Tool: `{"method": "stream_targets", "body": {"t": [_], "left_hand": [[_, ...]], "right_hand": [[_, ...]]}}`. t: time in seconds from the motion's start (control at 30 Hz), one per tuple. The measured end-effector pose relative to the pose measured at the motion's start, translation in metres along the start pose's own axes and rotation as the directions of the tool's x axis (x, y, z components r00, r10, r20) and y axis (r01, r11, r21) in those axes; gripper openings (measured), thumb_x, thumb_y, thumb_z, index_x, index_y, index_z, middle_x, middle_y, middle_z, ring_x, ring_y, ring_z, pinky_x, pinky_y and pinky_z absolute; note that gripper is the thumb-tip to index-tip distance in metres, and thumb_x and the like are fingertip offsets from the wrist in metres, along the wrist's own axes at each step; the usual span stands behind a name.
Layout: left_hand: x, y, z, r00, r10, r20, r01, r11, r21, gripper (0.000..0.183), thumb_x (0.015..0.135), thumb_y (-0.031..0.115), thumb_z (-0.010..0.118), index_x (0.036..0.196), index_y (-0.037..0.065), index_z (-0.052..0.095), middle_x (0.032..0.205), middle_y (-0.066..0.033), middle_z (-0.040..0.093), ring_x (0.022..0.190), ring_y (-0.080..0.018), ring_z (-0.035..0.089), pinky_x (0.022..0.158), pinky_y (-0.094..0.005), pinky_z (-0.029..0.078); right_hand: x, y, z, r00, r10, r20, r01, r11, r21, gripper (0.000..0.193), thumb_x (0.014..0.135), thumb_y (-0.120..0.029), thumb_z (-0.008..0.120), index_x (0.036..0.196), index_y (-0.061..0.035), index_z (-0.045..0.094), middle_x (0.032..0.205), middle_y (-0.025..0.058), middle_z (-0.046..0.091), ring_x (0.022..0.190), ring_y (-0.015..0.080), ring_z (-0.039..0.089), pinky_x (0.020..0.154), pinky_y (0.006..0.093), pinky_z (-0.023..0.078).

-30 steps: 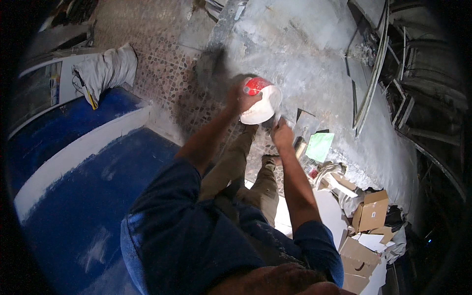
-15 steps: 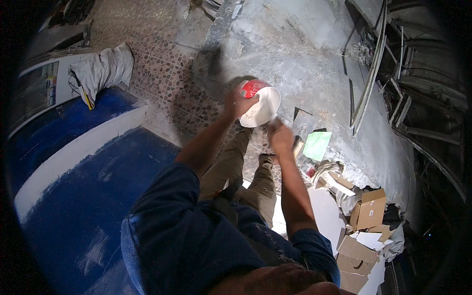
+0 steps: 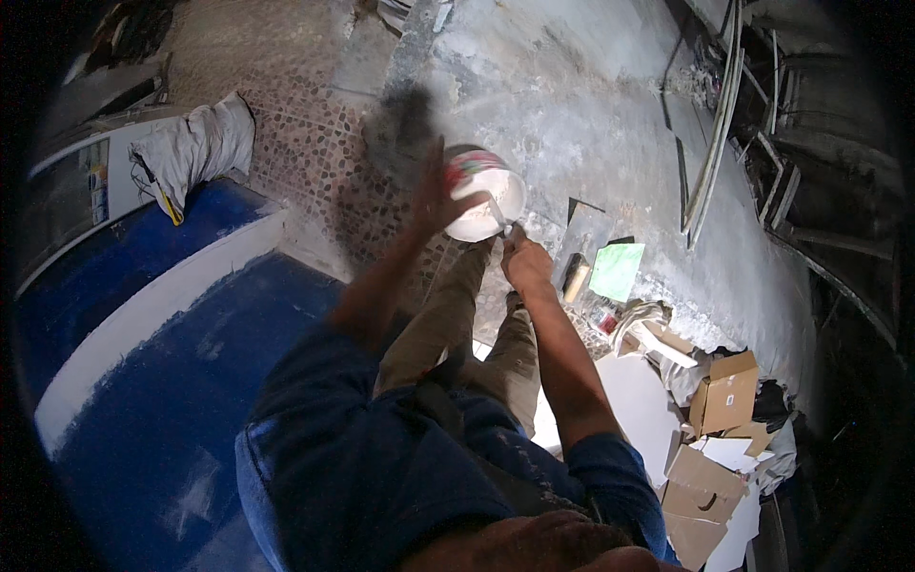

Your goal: The person scoops a white powder from a bag into a bucket and stirs it with a putty knife. They continue mixing the contents of the bucket while holding it, then place the bucket down and walk to another area.

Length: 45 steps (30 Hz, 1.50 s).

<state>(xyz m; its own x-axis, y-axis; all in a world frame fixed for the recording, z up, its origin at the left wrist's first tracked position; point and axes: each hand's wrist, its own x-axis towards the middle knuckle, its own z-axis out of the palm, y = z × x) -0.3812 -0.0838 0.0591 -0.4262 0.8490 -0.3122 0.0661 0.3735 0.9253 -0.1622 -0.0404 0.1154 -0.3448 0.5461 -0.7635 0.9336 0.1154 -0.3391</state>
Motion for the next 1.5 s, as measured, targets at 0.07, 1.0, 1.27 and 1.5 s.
{"method": "stream_targets", "body": {"t": [0.07, 1.0, 1.27, 1.5], "left_hand": [[0.027, 0.061, -0.016, 0.976, -0.137, 0.166, 0.079, 0.945, 0.317, 0.114, 0.068, 0.043, 0.090, 0.156, -0.003, 0.033, 0.121, -0.0281, 0.066, 0.115, -0.0355, 0.067, 0.100, -0.0416, 0.052], [0.042, 0.051, 0.001, 0.966, -0.153, 0.207, 0.058, 0.913, 0.403, 0.060, 0.081, 0.027, 0.073, 0.139, 0.016, 0.064, 0.117, -0.0212, 0.072, 0.103, -0.0334, 0.072, 0.091, -0.0374, 0.056], [0.044, 0.059, 0.004, 0.969, -0.151, 0.194, 0.025, 0.845, 0.534, 0.061, 0.081, 0.025, 0.074, 0.141, 0.018, 0.062, 0.120, -0.0198, 0.072, 0.106, -0.0311, 0.072, 0.092, -0.0367, 0.056], [0.043, 0.052, -0.002, 0.959, -0.185, 0.213, 0.089, 0.915, 0.394, 0.062, 0.080, 0.026, 0.074, 0.141, 0.021, 0.062, 0.116, -0.0217, 0.072, 0.099, -0.0330, 0.073, 0.090, -0.0393, 0.057]], "right_hand": [[0.009, 0.009, 0.014, 1.000, -0.021, -0.007, 0.020, 0.998, -0.066, 0.038, 0.097, -0.030, 0.055, 0.126, -0.0076, 0.064, 0.105, 0.0262, 0.072, 0.100, 0.0436, 0.070, 0.092, 0.0507, 0.054], [0.019, 0.044, 0.013, 0.980, -0.176, -0.089, 0.192, 0.954, 0.229, 0.039, 0.101, -0.032, 0.054, 0.121, -0.0017, 0.065, 0.099, 0.0282, 0.072, 0.097, 0.0482, 0.068, 0.084, 0.0539, 0.054], [0.035, 0.063, 0.008, 0.981, -0.162, -0.108, 0.179, 0.968, 0.175, 0.039, 0.097, -0.034, 0.058, 0.123, -0.0063, 0.069, 0.099, 0.0286, 0.072, 0.097, 0.0440, 0.070, 0.085, 0.0502, 0.055], [0.011, 0.068, -0.033, 0.985, -0.089, -0.147, 0.101, 0.992, 0.075, 0.037, 0.091, -0.027, 0.066, 0.124, -0.0105, 0.068, 0.101, 0.0260, 0.072, 0.096, 0.0437, 0.069, 0.085, 0.0511, 0.055]]}}
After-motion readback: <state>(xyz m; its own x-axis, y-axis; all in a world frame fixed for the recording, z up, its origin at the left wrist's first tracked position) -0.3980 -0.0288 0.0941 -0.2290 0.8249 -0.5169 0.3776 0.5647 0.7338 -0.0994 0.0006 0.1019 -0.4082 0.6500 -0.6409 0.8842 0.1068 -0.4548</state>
